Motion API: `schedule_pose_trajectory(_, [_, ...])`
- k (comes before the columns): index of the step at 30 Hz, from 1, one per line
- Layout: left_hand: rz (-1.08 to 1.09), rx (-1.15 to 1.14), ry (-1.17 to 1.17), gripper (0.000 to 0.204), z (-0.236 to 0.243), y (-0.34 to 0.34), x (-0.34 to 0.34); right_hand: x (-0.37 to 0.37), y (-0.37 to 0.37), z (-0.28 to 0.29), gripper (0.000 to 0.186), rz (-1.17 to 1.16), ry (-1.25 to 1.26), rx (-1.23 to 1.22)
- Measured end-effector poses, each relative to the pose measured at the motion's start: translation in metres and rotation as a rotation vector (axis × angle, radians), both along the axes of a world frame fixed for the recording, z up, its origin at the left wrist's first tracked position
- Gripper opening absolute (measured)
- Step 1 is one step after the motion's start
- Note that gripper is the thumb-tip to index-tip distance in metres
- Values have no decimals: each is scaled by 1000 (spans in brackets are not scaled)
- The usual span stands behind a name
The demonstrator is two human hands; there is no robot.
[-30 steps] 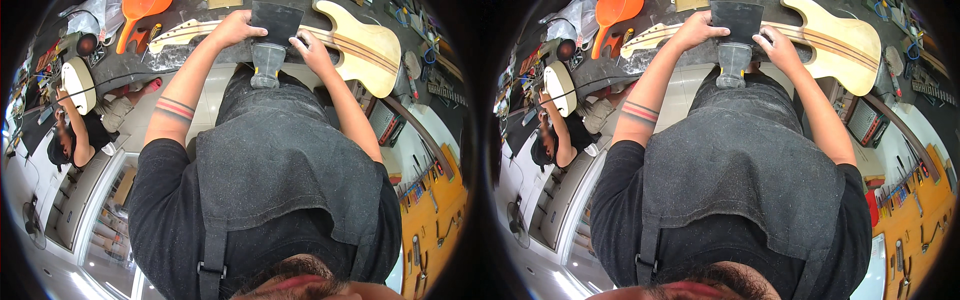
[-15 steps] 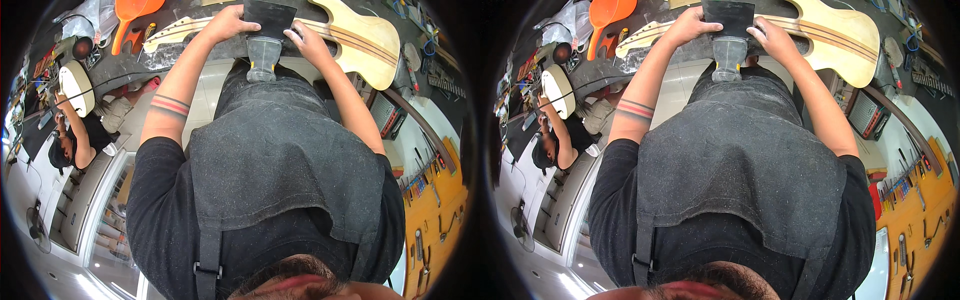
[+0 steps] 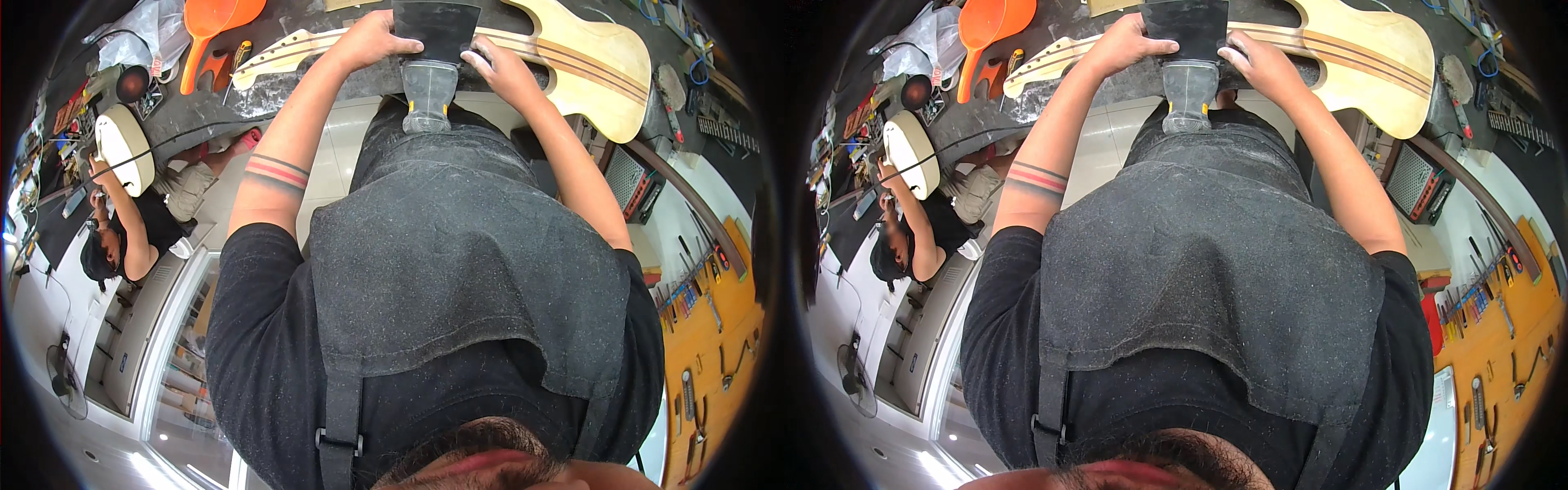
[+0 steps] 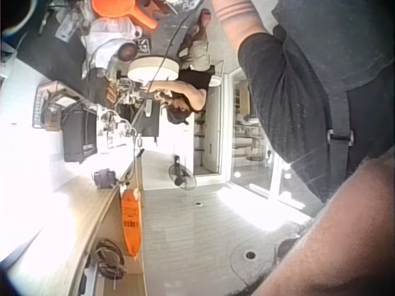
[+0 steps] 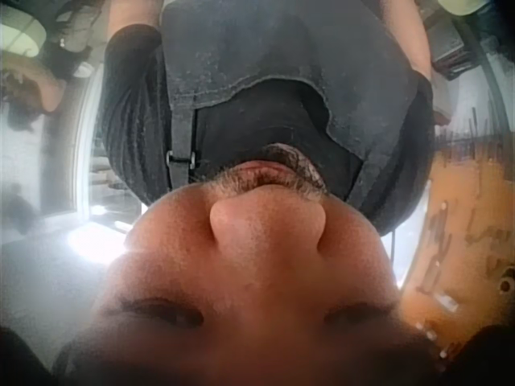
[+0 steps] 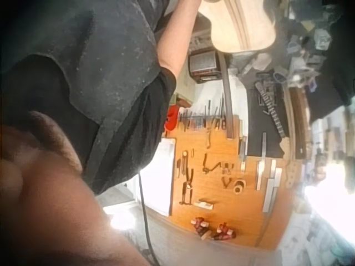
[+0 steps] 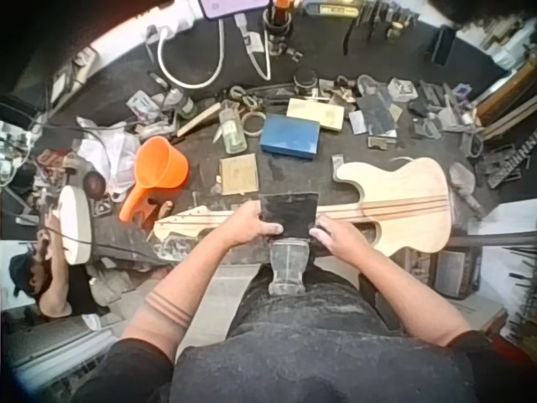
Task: The person brushes dust off a wooden guitar body with a red brush, wipes it by hand, and then uses various pieces of sandpaper to sand the neck and headstock area while occasionally using a handheld orbital sander.
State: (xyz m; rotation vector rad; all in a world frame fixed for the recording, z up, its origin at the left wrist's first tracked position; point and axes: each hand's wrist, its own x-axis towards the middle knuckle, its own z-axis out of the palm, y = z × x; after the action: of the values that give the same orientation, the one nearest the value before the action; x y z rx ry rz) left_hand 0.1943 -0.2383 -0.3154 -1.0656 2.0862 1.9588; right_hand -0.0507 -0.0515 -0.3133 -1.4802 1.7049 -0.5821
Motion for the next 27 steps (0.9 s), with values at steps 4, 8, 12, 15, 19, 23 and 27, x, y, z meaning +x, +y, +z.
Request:
schedule_pose_trajectory(4, [-25, -56, -25, 40, 9, 2, -1, 1, 2, -1, 36, 10, 38, 1])
schedule_pose_trajectory(8, [83, 26, 190, 29, -5, 14, 3, 2, 8, -12, 37, 7, 60, -148])
schedule_pose_trajectory(12, [-38, -185, 102, 19, 11, 14, 3, 4, 12, -17, 35, 4, 52, -185])
schedule_pose_trajectory(15, [2, -274, 105, 22, 15, 17, 3, 5, 13, -10, 32, 8, 71, -94])
schedule_pose_trajectory(19, [-42, -299, 88, 21, 16, 15, 3, 7, 15, -8, 29, -7, 52, -98])
schedule_pose_trajectory(23, [-52, -270, 126, 23, -2, 14, 8, 9, 16, -2, 30, -9, 67, -43])
schedule_pose_trajectory(27, [-71, -258, 127, 22, 0, 12, 7, 15, 24, -5, 39, -58, 99, -57])
